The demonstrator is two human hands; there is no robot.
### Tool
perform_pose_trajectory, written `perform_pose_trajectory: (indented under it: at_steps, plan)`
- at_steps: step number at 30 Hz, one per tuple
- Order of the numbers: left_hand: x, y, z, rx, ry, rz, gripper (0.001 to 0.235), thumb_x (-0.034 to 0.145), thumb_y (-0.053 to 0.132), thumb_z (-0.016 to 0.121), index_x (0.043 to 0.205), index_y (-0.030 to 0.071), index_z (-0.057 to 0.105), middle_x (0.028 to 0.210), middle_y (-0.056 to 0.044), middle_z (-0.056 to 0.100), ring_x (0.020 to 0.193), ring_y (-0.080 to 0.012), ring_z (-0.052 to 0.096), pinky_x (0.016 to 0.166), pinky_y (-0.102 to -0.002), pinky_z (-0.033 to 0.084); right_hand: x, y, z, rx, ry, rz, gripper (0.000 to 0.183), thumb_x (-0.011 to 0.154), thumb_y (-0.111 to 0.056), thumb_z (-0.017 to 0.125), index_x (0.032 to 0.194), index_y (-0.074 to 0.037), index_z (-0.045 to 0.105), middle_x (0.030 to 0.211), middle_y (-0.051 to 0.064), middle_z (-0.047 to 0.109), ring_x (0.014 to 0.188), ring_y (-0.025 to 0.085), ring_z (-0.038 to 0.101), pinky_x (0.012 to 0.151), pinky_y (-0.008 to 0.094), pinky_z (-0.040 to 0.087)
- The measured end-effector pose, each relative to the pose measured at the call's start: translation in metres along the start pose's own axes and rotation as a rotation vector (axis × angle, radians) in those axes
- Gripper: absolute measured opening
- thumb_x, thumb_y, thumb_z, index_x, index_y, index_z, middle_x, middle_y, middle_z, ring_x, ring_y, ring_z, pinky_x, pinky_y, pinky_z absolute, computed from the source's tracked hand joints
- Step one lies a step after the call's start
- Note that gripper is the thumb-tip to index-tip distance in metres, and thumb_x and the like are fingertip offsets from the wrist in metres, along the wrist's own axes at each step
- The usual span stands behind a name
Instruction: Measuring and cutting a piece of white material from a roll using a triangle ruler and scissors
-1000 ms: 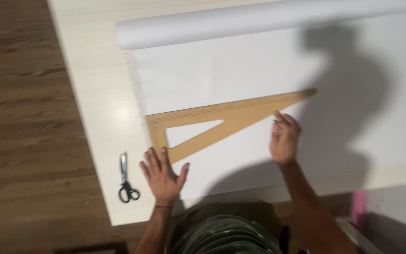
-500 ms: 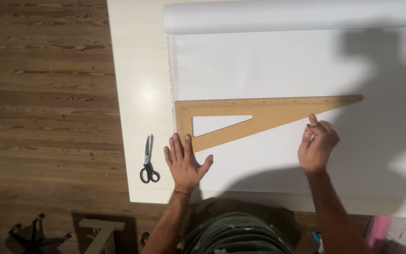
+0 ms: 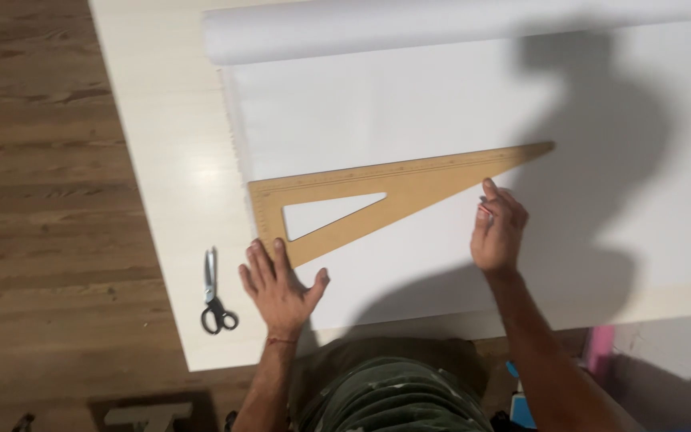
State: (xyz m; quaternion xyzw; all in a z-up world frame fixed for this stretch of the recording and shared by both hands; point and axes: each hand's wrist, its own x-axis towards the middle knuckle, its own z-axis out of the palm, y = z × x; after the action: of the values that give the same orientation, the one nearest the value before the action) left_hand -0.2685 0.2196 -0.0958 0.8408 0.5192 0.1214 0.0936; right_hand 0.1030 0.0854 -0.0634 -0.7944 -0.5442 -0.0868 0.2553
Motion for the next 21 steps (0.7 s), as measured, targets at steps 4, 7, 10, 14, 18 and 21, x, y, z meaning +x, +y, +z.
perform_pose_trajectory:
  at_steps: [4, 7, 10, 14, 18, 21]
  plan:
    - [0.004, 0.008, -0.008, -0.011, -0.003, -0.013, 0.101, 0.078, 0.075, 0.062, 0.157, 0.013, 0.048, 0.162, -0.025, 0.038, 0.151, -0.0428, 0.034, 0.120, -0.059, 0.020, 0.007, 0.002, 0.008, -0.034, -0.038, 0.036, 0.008, 0.110, -0.016, 0.051, 0.106, -0.010, 0.054, 0.141, 0.011, 0.070, 0.116, 0.034, 0.064, 0.099, 0.045, 0.041]
    - [0.002, 0.010, -0.007, -0.019, -0.027, -0.022, 0.101, 0.079, 0.075, 0.062, 0.158, 0.013, 0.046, 0.163, -0.026, 0.036, 0.151, -0.0435, 0.031, 0.120, -0.061, 0.019, -0.001, 0.008, 0.007, -0.017, -0.019, 0.058, 0.009, 0.109, -0.017, 0.054, 0.103, -0.010, 0.057, 0.138, 0.009, 0.072, 0.118, 0.033, 0.064, 0.100, 0.043, 0.041]
    - [0.005, 0.003, -0.014, -0.068, -0.088, -0.058, 0.109, 0.074, 0.075, 0.071, 0.157, 0.011, 0.044, 0.160, -0.032, 0.036, 0.149, -0.0485, 0.032, 0.117, -0.067, 0.021, -0.012, 0.012, 0.015, 0.072, 0.034, 0.022, 0.004, 0.104, -0.009, 0.064, 0.105, -0.008, 0.060, 0.132, 0.014, 0.073, 0.114, 0.038, 0.065, 0.097, 0.045, 0.043]
    - [0.007, 0.000, -0.015, -0.016, -0.011, 0.015, 0.104, 0.085, 0.080, 0.052, 0.161, 0.013, 0.027, 0.166, -0.023, 0.020, 0.155, -0.0373, 0.021, 0.125, -0.060, 0.013, -0.012, 0.006, 0.011, 0.000, -0.051, -0.041, 0.026, 0.115, -0.018, 0.046, 0.122, 0.003, 0.061, 0.136, 0.022, 0.069, 0.124, 0.043, 0.062, 0.107, 0.048, 0.041]
    - [0.004, 0.002, -0.020, -0.023, -0.009, 0.036, 0.100, 0.095, 0.078, 0.052, 0.166, 0.016, 0.020, 0.171, -0.018, 0.018, 0.162, -0.0314, 0.018, 0.132, -0.054, 0.013, -0.013, -0.001, 0.005, 0.051, -0.105, -0.008, 0.035, 0.117, -0.009, 0.038, 0.135, 0.016, 0.055, 0.141, 0.027, 0.064, 0.133, 0.045, 0.054, 0.116, 0.046, 0.037]
    - [0.001, 0.000, -0.019, -0.063, -0.012, 0.008, 0.095, 0.094, 0.074, 0.059, 0.164, 0.017, 0.027, 0.170, -0.018, 0.024, 0.160, -0.0322, 0.024, 0.131, -0.055, 0.017, -0.015, -0.004, 0.003, 0.187, -0.121, 0.072, 0.035, 0.113, 0.007, 0.042, 0.146, 0.017, 0.048, 0.146, 0.028, 0.052, 0.140, 0.039, 0.039, 0.095, 0.045, 0.060]
